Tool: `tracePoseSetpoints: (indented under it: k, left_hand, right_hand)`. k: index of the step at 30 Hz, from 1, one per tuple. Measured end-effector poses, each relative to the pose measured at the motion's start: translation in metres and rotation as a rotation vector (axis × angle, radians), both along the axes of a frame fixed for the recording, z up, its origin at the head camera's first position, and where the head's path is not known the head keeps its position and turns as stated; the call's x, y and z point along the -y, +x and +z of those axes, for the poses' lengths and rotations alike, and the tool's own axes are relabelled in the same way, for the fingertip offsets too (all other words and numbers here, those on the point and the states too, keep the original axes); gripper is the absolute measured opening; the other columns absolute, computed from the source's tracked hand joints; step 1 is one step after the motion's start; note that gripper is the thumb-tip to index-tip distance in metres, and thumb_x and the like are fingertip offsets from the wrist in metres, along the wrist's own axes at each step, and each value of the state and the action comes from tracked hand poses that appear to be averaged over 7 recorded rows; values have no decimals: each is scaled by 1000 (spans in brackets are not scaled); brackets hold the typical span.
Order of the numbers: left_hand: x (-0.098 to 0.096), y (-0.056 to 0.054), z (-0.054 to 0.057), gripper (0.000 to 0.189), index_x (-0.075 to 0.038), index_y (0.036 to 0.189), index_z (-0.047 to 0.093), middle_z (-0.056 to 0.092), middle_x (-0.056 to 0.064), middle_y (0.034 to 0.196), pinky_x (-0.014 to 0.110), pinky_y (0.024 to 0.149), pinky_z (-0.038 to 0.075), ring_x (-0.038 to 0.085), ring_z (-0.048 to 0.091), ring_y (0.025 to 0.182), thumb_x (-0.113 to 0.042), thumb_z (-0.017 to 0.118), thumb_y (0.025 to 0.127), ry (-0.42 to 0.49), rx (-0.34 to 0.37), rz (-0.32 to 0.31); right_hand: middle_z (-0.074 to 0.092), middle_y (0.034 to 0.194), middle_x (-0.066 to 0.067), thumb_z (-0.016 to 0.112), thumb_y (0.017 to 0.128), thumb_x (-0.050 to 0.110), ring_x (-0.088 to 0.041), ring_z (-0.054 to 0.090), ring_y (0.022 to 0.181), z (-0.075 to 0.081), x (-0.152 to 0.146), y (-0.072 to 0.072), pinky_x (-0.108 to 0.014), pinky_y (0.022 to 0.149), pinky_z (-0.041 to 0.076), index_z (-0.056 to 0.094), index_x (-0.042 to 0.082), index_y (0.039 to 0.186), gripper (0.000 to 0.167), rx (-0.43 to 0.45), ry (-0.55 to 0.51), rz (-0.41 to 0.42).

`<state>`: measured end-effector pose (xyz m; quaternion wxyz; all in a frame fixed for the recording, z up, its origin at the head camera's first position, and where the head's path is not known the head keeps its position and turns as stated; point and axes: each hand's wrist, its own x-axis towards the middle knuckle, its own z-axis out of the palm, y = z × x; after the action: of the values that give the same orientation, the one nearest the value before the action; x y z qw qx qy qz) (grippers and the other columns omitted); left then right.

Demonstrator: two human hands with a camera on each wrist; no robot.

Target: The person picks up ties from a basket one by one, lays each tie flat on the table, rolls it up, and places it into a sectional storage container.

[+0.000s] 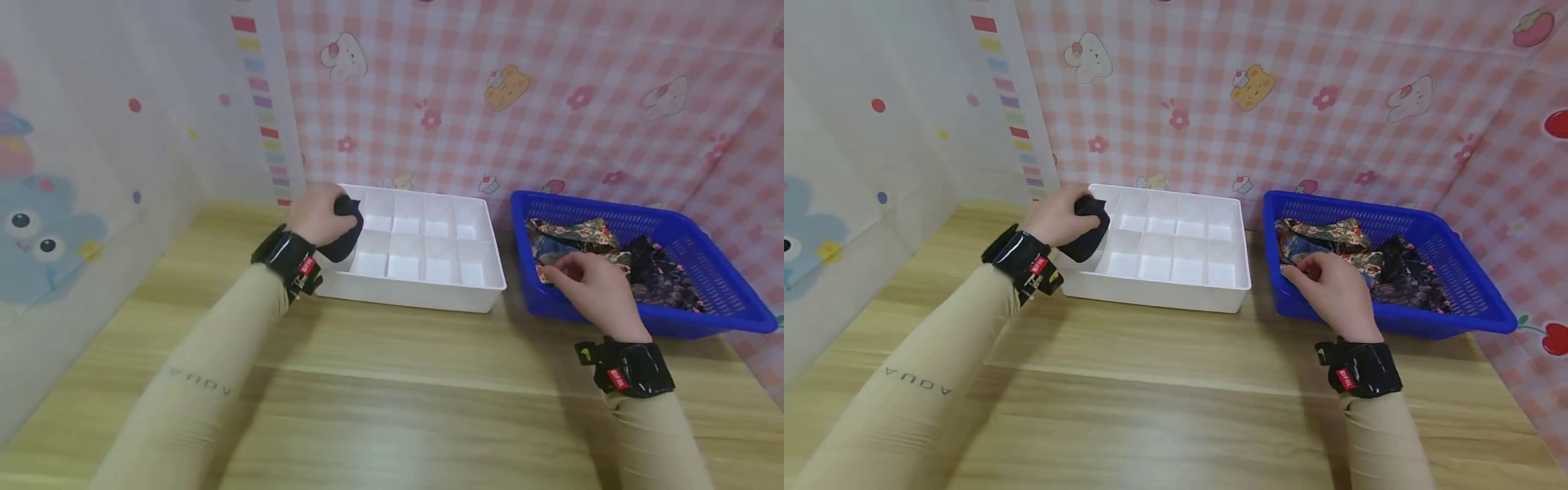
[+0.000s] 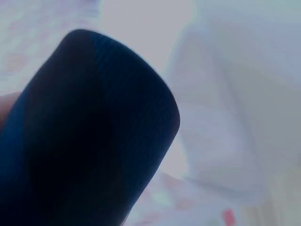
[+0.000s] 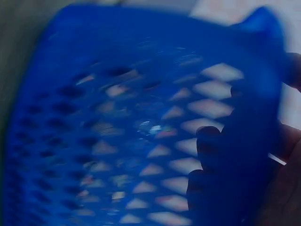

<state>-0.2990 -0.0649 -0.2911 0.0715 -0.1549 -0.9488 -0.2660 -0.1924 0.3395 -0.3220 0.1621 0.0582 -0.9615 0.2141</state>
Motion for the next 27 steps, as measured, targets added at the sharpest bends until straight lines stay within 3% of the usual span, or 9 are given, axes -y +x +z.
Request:
tracePoseSetpoints:
  k: [3, 7, 10, 13, 17, 21, 24, 27]
  left_hand:
    - [1, -14, -15, 39, -3, 114, 59, 65, 16, 102, 51, 79, 45, 34, 58, 90, -29, 59, 85, -132, 16, 102]
    - [-11, -14, -23, 41, -6, 114, 57, 66, 13, 100, 58, 96, 30, 37, 59, 95, -37, 56, 86, -276, 45, 194]
    - [-19, -12, -25, 40, -6, 114, 57, 66, 15, 100, 57, 100, 23, 39, 57, 101, -35, 54, 86, -402, 64, 209]
    - [-20, -13, -28, 39, -8, 117, 57, 65, 16, 104, 54, 97, 23, 39, 53, 104, -30, 51, 86, -487, 113, 186]
    - [-16, -18, -31, 41, -7, 122, 55, 63, 17, 115, 56, 99, 18, 38, 48, 112, -29, 50, 88, -487, 161, 139]
    - [-10, -20, -41, 50, -5, 132, 50, 56, 17, 129, 61, 105, 11, 38, 35, 128, -36, 46, 92, -466, 170, 96]
    - [-7, -18, -51, 57, -6, 140, 45, 46, 17, 141, 64, 107, 2, 40, 19, 139, -42, 37, 97, -434, 174, 74]
    - [-5, -16, -58, 59, -10, 144, 44, 41, 15, 147, 67, 107, -6, 41, 14, 142, -44, 27, 99, -389, 158, 63]
  right_hand:
    - [58, 75, -6, 57, 96, 43, -22, 51, 63, -13, -11, -6, -35, 55, 37, 68, 7, 93, 37, 37, 31, -37]
    - [60, 74, -3, 51, 96, 52, -20, 52, 62, -18, -13, -8, -34, 51, 36, 69, 11, 93, 45, 56, 67, -94]
    - [57, 69, -1, 46, 96, 57, -20, 51, 59, -19, -11, -10, -34, 49, 33, 69, 14, 92, 50, 73, 92, -120]
    - [54, 63, 0, 44, 96, 59, -20, 49, 56, -20, -10, -12, -34, 47, 30, 69, 16, 89, 51, 69, 113, -137]
    - [48, 57, 0, 44, 95, 60, -22, 46, 53, -22, -8, -14, -35, 46, 27, 66, 18, 79, 50, 47, 129, -158]
    - [46, 56, 0, 42, 95, 62, -22, 45, 51, -23, -8, -14, -35, 45, 27, 65, 18, 76, 53, 40, 137, -171]
    - [47, 56, 0, 41, 94, 64, -22, 45, 51, -25, -9, -13, -35, 45, 27, 65, 17, 77, 55, 37, 141, -181]
    - [50, 58, 0, 41, 94, 65, -21, 47, 52, -25, -9, -14, -35, 45, 29, 67, 17, 79, 56, 46, 142, -189]
